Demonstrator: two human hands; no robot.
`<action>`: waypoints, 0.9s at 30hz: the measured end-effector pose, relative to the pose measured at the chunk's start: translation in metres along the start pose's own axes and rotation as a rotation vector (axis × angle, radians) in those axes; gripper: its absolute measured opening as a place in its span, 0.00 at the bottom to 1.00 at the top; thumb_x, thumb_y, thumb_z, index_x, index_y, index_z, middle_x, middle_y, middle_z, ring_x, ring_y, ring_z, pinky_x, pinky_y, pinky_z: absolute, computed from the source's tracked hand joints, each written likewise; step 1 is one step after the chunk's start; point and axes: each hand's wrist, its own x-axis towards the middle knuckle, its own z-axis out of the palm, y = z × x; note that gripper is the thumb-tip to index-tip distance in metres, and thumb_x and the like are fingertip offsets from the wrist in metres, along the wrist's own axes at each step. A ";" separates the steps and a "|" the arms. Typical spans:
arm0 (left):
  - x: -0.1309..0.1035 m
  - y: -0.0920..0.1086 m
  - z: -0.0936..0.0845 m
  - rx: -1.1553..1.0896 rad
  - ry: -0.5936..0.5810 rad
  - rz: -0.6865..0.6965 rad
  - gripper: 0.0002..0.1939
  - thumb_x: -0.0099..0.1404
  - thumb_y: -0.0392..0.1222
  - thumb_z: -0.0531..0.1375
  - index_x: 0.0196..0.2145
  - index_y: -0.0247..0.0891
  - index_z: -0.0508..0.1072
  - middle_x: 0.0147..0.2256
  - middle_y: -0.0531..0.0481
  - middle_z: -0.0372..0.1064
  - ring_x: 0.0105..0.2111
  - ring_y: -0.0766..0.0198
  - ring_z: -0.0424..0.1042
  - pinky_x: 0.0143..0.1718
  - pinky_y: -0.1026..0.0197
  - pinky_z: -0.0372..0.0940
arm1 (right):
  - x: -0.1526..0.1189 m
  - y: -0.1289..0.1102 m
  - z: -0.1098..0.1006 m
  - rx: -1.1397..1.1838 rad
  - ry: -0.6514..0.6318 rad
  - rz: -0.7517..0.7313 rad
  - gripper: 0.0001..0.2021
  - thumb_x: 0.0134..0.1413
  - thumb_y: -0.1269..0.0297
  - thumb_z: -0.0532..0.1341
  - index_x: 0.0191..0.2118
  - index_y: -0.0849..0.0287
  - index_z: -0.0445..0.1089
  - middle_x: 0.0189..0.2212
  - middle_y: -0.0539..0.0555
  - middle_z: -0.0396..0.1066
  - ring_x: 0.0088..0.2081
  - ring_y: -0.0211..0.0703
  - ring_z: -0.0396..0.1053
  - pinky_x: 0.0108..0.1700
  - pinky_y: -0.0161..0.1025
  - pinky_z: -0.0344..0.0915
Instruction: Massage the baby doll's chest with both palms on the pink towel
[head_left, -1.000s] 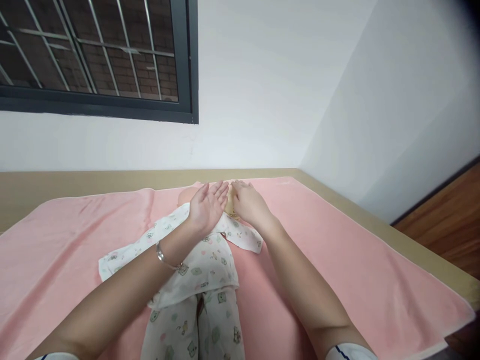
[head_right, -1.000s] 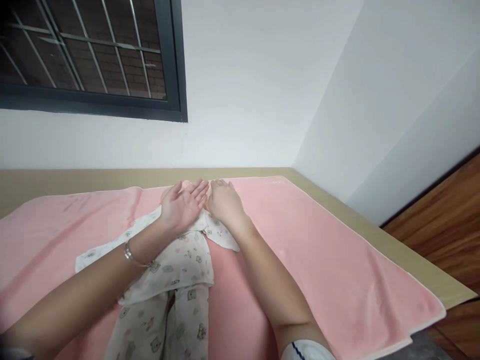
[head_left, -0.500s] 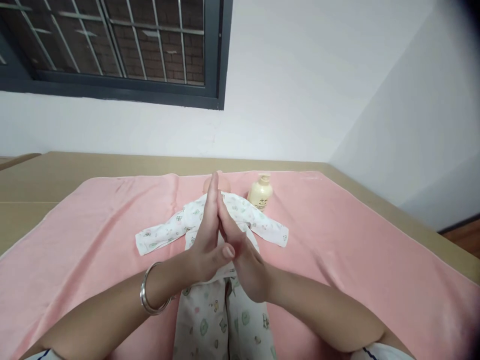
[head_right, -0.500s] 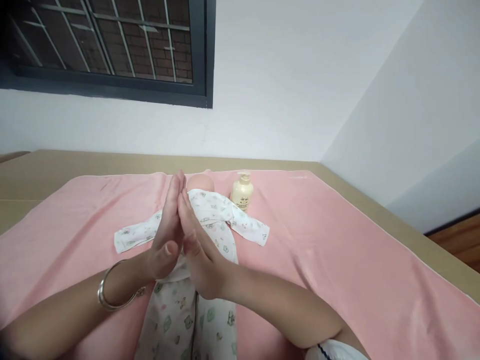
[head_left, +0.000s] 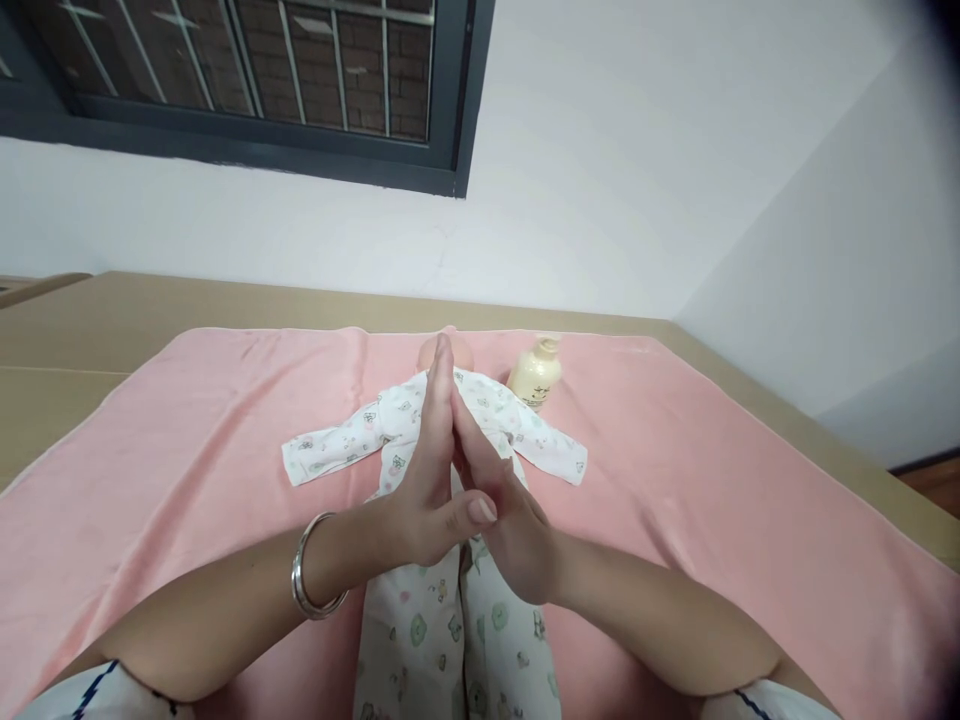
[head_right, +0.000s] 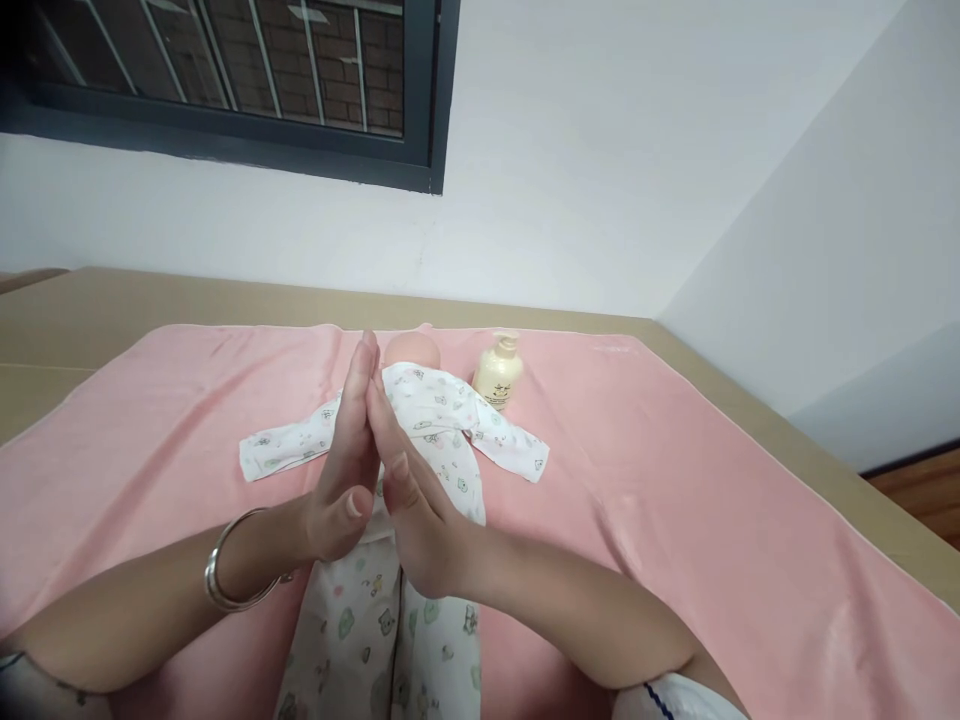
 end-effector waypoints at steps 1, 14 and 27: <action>0.000 0.001 -0.001 0.007 -0.007 0.024 0.49 0.66 0.71 0.51 0.72 0.54 0.27 0.73 0.62 0.13 0.68 0.49 0.07 0.72 0.41 0.24 | 0.000 -0.001 0.001 0.009 0.017 0.008 0.30 0.71 0.42 0.41 0.73 0.39 0.33 0.73 0.38 0.32 0.74 0.46 0.32 0.74 0.55 0.38; 0.001 0.012 0.001 0.018 -0.045 -0.088 0.50 0.66 0.67 0.55 0.72 0.50 0.28 0.74 0.52 0.23 0.71 0.48 0.15 0.72 0.46 0.30 | 0.004 0.000 0.007 0.120 0.197 0.025 0.28 0.69 0.58 0.55 0.70 0.39 0.50 0.65 0.44 0.62 0.66 0.49 0.59 0.64 0.52 0.64; -0.006 0.020 0.011 0.135 -0.073 -0.091 0.46 0.72 0.64 0.47 0.67 0.57 0.13 0.72 0.57 0.11 0.67 0.48 0.04 0.69 0.35 0.19 | 0.002 0.002 0.004 0.167 0.179 0.069 0.28 0.70 0.43 0.46 0.71 0.40 0.48 0.72 0.41 0.44 0.74 0.47 0.35 0.73 0.55 0.40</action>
